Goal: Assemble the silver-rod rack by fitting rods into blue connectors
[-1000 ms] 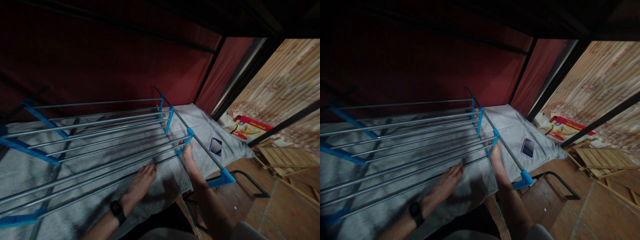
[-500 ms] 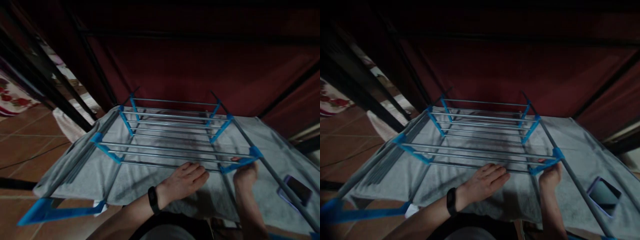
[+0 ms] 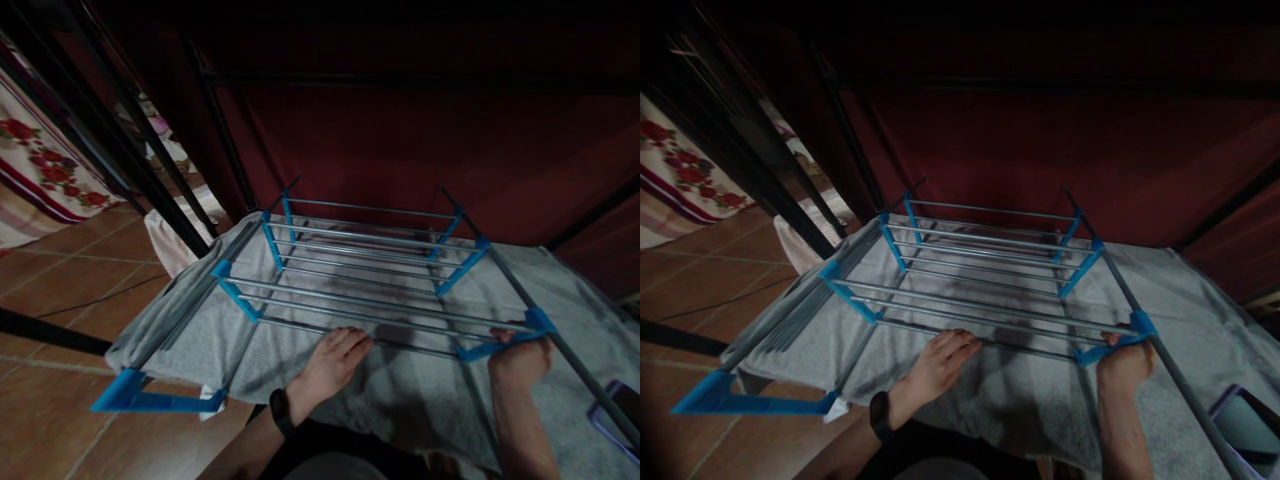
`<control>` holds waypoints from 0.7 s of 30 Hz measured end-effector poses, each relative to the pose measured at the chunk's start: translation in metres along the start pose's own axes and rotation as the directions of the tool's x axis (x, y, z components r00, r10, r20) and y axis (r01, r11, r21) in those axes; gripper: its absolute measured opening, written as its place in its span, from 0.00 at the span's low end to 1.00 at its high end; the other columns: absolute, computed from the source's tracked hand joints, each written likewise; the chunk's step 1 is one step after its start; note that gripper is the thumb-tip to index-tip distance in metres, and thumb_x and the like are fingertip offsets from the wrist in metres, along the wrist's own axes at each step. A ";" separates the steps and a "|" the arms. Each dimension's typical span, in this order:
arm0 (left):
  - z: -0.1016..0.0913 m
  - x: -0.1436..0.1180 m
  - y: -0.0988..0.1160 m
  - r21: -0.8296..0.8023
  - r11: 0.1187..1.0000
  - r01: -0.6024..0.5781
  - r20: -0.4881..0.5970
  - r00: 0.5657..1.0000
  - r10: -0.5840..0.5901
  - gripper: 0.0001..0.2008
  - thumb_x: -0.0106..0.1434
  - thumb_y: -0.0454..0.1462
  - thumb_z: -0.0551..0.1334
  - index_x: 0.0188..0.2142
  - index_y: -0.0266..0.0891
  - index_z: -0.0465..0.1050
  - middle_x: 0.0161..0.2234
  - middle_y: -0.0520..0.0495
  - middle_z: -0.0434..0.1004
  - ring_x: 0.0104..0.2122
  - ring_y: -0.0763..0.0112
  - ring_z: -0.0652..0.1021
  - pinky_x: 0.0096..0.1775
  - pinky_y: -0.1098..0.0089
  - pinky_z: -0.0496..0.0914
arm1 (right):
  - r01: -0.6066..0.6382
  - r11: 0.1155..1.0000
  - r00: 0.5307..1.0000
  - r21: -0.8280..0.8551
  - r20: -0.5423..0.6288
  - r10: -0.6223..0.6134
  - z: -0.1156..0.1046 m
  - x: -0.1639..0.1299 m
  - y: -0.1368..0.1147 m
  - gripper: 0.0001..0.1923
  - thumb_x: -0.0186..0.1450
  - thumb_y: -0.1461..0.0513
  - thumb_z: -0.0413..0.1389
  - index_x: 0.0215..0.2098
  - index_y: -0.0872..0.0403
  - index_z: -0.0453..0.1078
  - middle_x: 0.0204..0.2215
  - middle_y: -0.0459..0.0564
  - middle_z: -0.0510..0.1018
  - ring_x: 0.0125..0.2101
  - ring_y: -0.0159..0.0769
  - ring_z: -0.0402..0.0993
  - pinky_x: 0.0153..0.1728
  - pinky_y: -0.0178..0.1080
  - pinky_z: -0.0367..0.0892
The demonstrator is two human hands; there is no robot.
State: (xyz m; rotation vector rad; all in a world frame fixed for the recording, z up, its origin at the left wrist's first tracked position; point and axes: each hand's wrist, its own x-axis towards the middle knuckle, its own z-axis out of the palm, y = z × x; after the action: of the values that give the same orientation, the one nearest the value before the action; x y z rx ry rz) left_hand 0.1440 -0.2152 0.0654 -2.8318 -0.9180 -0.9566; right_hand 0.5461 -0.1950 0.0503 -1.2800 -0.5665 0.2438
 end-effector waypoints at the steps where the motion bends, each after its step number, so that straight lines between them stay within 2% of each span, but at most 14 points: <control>1: 0.002 -0.006 -0.002 0.000 1.000 0.030 0.020 0.999 -0.030 0.20 0.73 0.27 0.58 0.60 0.39 0.77 0.53 0.40 0.85 0.52 0.60 0.82 0.54 0.61 0.79 | 0.011 0.999 0.998 0.030 -0.056 -0.010 0.003 -0.001 -0.002 0.08 0.64 0.53 0.56 0.36 0.47 0.66 0.21 0.41 0.64 0.18 0.35 0.60 0.18 0.41 0.66; 3: 0.006 -0.019 -0.006 0.012 0.996 0.087 0.066 0.994 -0.087 0.22 0.71 0.26 0.59 0.61 0.40 0.77 0.54 0.41 0.84 0.53 0.60 0.81 0.56 0.60 0.78 | 0.005 0.995 0.994 0.098 -0.111 0.006 0.008 -0.001 -0.006 0.06 0.61 0.55 0.56 0.35 0.47 0.68 0.20 0.41 0.63 0.18 0.35 0.58 0.18 0.41 0.64; 6: 0.009 -0.033 -0.009 0.042 0.990 0.138 0.115 0.983 -0.142 0.21 0.71 0.26 0.59 0.59 0.41 0.79 0.54 0.43 0.85 0.54 0.61 0.81 0.57 0.60 0.77 | -0.068 0.981 0.988 0.182 -0.125 0.092 0.012 0.001 -0.011 0.06 0.56 0.59 0.55 0.34 0.48 0.70 0.19 0.41 0.64 0.17 0.34 0.59 0.19 0.39 0.65; 9: 0.009 -0.041 -0.009 0.059 0.985 0.161 0.115 0.979 -0.167 0.19 0.73 0.27 0.59 0.58 0.42 0.79 0.54 0.44 0.85 0.53 0.62 0.81 0.58 0.61 0.77 | -0.093 0.972 0.977 0.215 -0.170 0.131 0.014 0.003 -0.014 0.07 0.55 0.60 0.55 0.33 0.49 0.70 0.18 0.40 0.64 0.17 0.33 0.58 0.20 0.39 0.67; 15: 0.001 -0.037 -0.014 0.074 0.988 0.137 -0.028 0.990 -0.136 0.22 0.74 0.27 0.55 0.62 0.41 0.77 0.55 0.41 0.83 0.55 0.60 0.80 0.57 0.59 0.77 | -0.107 0.969 0.972 0.223 -0.183 0.149 0.016 0.002 -0.016 0.07 0.52 0.63 0.53 0.30 0.48 0.68 0.17 0.40 0.63 0.16 0.33 0.56 0.19 0.38 0.66; 18: -0.006 -0.027 -0.021 0.122 0.981 0.151 -0.145 0.980 -0.133 0.23 0.74 0.26 0.55 0.63 0.40 0.75 0.54 0.39 0.83 0.57 0.59 0.79 0.60 0.57 0.75 | -0.095 0.967 0.979 0.238 -0.155 0.134 0.016 0.001 -0.018 0.08 0.50 0.63 0.53 0.30 0.48 0.68 0.17 0.41 0.63 0.16 0.33 0.57 0.19 0.38 0.64; 21: -0.013 -0.019 -0.026 0.184 0.975 0.126 -0.226 0.971 -0.083 0.23 0.74 0.25 0.55 0.63 0.39 0.74 0.52 0.40 0.83 0.56 0.59 0.79 0.62 0.56 0.72 | -0.100 0.963 0.982 0.251 -0.133 0.137 0.016 0.002 -0.019 0.06 0.50 0.61 0.55 0.28 0.48 0.66 0.18 0.41 0.63 0.16 0.32 0.56 0.18 0.37 0.61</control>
State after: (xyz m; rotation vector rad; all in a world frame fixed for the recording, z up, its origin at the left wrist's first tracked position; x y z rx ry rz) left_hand 0.1106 -0.2059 0.0610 -2.4793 -1.0783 -1.0925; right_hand 0.5367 -0.1866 0.0714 -1.0841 -0.3200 0.3046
